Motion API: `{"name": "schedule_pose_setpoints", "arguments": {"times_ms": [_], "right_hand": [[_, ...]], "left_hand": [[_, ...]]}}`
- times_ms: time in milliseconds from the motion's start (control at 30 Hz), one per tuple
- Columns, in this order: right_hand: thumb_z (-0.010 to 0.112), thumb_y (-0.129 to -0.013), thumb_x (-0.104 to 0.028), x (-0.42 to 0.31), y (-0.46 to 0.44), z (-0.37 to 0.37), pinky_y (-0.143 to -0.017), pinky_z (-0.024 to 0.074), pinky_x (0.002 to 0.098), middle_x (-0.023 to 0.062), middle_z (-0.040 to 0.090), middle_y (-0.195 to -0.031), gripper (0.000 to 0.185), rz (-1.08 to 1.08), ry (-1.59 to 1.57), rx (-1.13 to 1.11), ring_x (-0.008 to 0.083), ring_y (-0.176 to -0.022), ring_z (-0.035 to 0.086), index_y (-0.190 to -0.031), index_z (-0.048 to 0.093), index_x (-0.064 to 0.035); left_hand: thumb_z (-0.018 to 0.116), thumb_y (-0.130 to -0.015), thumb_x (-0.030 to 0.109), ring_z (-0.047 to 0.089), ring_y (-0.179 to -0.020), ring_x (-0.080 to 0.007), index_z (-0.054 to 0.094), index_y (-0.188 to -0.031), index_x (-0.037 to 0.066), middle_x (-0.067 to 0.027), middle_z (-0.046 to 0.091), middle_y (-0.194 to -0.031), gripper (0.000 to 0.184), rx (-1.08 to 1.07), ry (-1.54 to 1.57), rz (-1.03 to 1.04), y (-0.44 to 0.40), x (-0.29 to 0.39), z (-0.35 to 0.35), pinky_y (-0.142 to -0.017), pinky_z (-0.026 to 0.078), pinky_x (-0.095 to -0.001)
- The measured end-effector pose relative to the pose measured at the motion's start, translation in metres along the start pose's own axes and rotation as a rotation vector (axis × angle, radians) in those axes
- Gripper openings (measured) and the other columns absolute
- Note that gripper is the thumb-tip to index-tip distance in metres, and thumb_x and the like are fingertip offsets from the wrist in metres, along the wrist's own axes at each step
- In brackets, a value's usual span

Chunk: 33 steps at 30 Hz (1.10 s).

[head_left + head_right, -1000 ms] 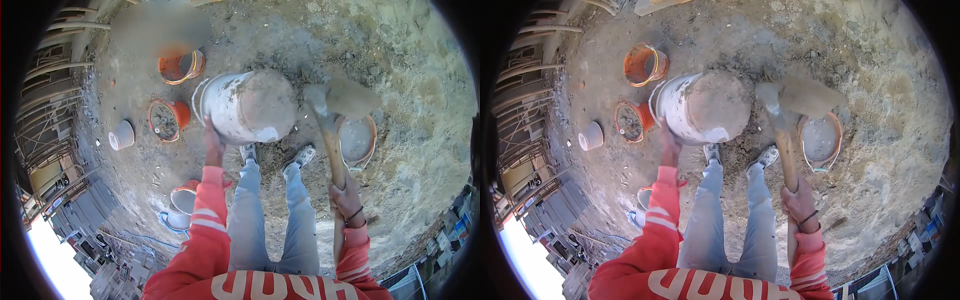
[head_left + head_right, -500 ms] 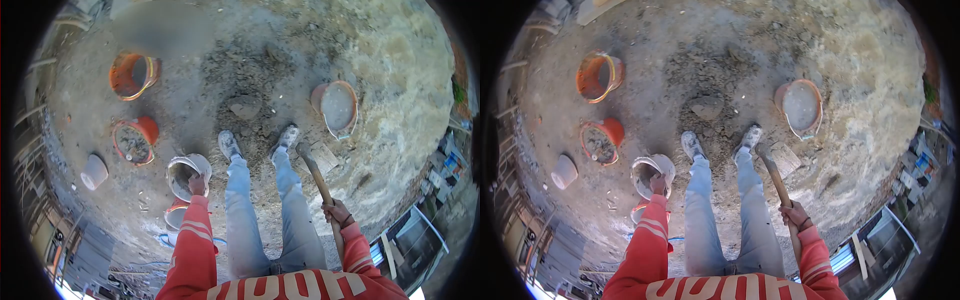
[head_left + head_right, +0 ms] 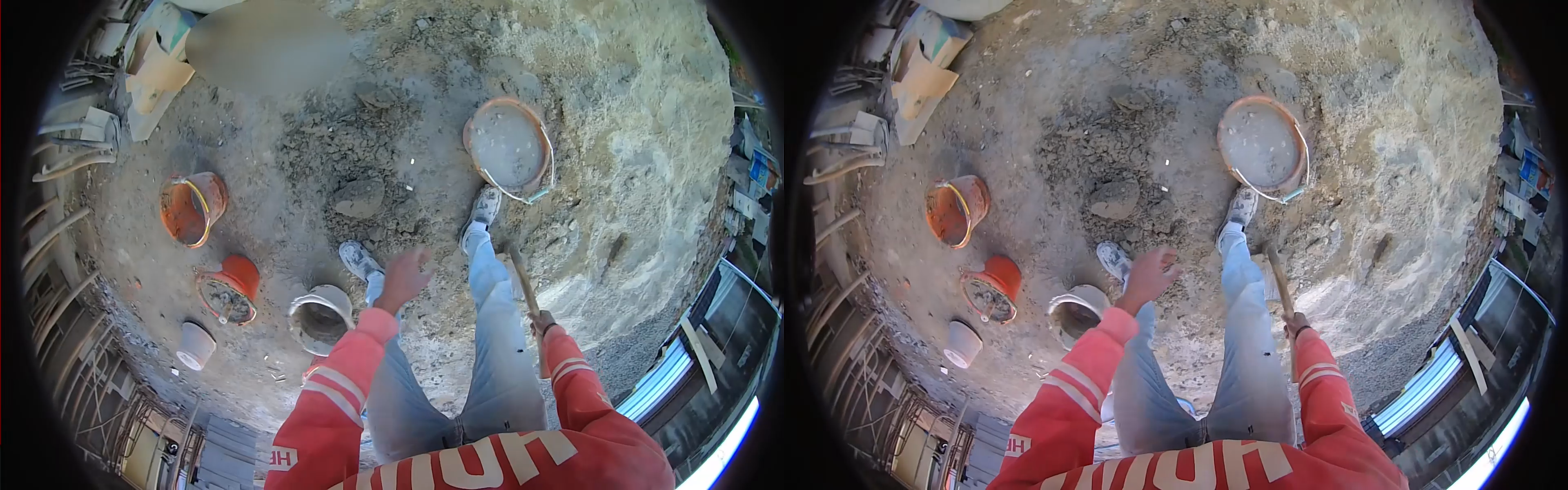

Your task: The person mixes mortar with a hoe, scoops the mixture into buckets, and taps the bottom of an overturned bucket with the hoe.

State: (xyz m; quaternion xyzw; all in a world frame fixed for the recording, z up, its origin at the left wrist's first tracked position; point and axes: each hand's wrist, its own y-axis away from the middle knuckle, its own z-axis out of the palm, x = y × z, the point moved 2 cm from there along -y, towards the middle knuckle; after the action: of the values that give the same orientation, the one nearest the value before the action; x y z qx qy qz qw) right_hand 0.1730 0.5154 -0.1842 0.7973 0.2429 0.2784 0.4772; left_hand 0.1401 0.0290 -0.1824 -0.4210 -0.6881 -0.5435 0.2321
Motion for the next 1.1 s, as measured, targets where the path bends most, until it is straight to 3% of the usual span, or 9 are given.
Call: {"name": "schedule_pose_setpoints", "arguments": {"times_ms": [167, 267, 333, 400, 600, 667, 733, 967, 1100], "right_hand": [[0.060, -0.091, -0.027, 0.045, -0.020, -0.027, -0.046, 0.0488, 0.0361, 0.0073, 0.056, -0.063, 0.025, 0.037, -0.082, -0.143, 0.0195, -0.046, 0.054, -0.091, 0.055, -0.0027], [0.057, -0.090, -0.032, 0.073, -0.050, -0.057, -0.064, 0.0532, 0.0378, 0.0118, 0.064, -0.071, 0.031, -0.046, 0.310, 0.047, 0.0214, -0.062, 0.063, -0.094, 0.061, -0.0016], [0.052, -0.092, -0.035, 0.034, -0.043, -0.097, -0.070, 0.0513, 0.0359, 0.0123, 0.066, -0.077, 0.035, -0.368, 0.256, 0.329, 0.0210, -0.071, 0.064, -0.098, 0.063, -0.0025], [0.051, -0.093, -0.037, 0.002, -0.071, -0.126, -0.067, 0.0504, 0.0344, 0.0136, 0.066, -0.083, 0.037, -0.278, -0.102, 0.188, 0.0212, -0.072, 0.064, -0.097, 0.064, -0.0026], [0.057, -0.091, -0.034, -0.168, -0.152, -0.147, -0.073, 0.0502, 0.0289, 0.0114, 0.065, -0.097, 0.043, -0.519, -0.497, -0.059, 0.0175, -0.082, 0.065, -0.115, 0.056, 0.0014], [0.058, -0.088, -0.033, -0.214, -0.220, -0.120, -0.072, 0.0508, 0.0293, 0.0109, 0.065, -0.096, 0.044, -0.883, -0.354, 0.142, 0.0177, -0.079, 0.064, -0.115, 0.056, 0.0028], [0.061, -0.083, -0.031, -0.286, -0.190, -0.115, -0.068, 0.0524, 0.0316, 0.0104, 0.064, -0.091, 0.044, -0.816, -0.611, -0.001, 0.0174, -0.076, 0.063, -0.111, 0.057, 0.0026], [0.066, -0.076, -0.028, -0.348, -0.192, -0.100, -0.061, 0.0522, 0.0324, 0.0091, 0.062, -0.079, 0.033, -0.574, -0.444, 0.105, 0.0163, -0.070, 0.060, -0.092, 0.061, 0.0003], [0.067, -0.073, -0.027, -0.375, -0.086, -0.072, -0.067, 0.0522, 0.0363, 0.0140, 0.065, -0.082, 0.033, -0.711, -0.217, 0.327, 0.0236, -0.074, 0.063, -0.091, 0.062, 0.0002]], "left_hand": [[0.072, -0.075, 0.026, 0.058, -0.104, -0.0336, 0.055, -0.117, 0.003, -0.0169, 0.061, -0.107, 0.051, -0.150, -0.022, 0.234, -0.132, 0.123, 0.143, -0.091, 0.046, -0.0413], [0.074, -0.074, 0.029, 0.055, -0.108, -0.0372, 0.047, -0.124, -0.003, -0.0224, 0.056, -0.114, 0.066, -0.195, -0.126, 0.231, -0.207, 0.150, 0.241, -0.095, 0.044, -0.0430], [0.075, -0.071, 0.031, 0.054, -0.109, -0.0388, 0.042, -0.126, -0.008, -0.0273, 0.052, -0.119, 0.075, -0.160, -0.292, 0.124, -0.239, 0.146, 0.288, -0.095, 0.044, -0.0448], [0.076, -0.070, 0.031, 0.055, -0.108, -0.0393, 0.043, -0.124, -0.006, -0.0274, 0.054, -0.115, 0.073, -0.224, -0.297, 0.025, -0.255, 0.153, 0.299, -0.093, 0.045, -0.0452], [0.076, -0.068, 0.031, 0.063, -0.087, -0.0367, 0.057, -0.093, 0.002, -0.0226, 0.062, -0.085, 0.042, -0.147, -0.153, -0.116, -0.247, 0.195, 0.269, -0.077, 0.048, -0.0440], [0.076, -0.068, 0.031, 0.065, -0.079, -0.0356, 0.059, -0.081, 0.004, -0.0208, 0.062, -0.074, 0.035, -0.041, -0.167, -0.070, -0.249, 0.213, 0.245, -0.072, 0.049, -0.0433], [0.076, -0.067, 0.032, 0.064, -0.065, -0.0337, 0.056, -0.063, 0.004, -0.0187, 0.060, -0.062, 0.035, 0.041, -0.145, -0.203, -0.250, 0.231, 0.216, -0.063, 0.048, -0.0425], [0.075, -0.066, 0.034, 0.063, -0.059, -0.0320, 0.062, -0.062, 0.002, -0.0185, 0.061, -0.058, 0.034, 0.151, 0.009, -0.235, -0.258, 0.204, 0.136, -0.058, 0.048, -0.0395], [0.073, -0.074, 0.027, 0.058, -0.055, -0.0170, 0.065, -0.070, 0.001, -0.0060, 0.062, -0.062, 0.027, 0.352, 0.299, -0.046, -0.218, 0.124, 0.084, -0.051, 0.045, -0.0333]]}}
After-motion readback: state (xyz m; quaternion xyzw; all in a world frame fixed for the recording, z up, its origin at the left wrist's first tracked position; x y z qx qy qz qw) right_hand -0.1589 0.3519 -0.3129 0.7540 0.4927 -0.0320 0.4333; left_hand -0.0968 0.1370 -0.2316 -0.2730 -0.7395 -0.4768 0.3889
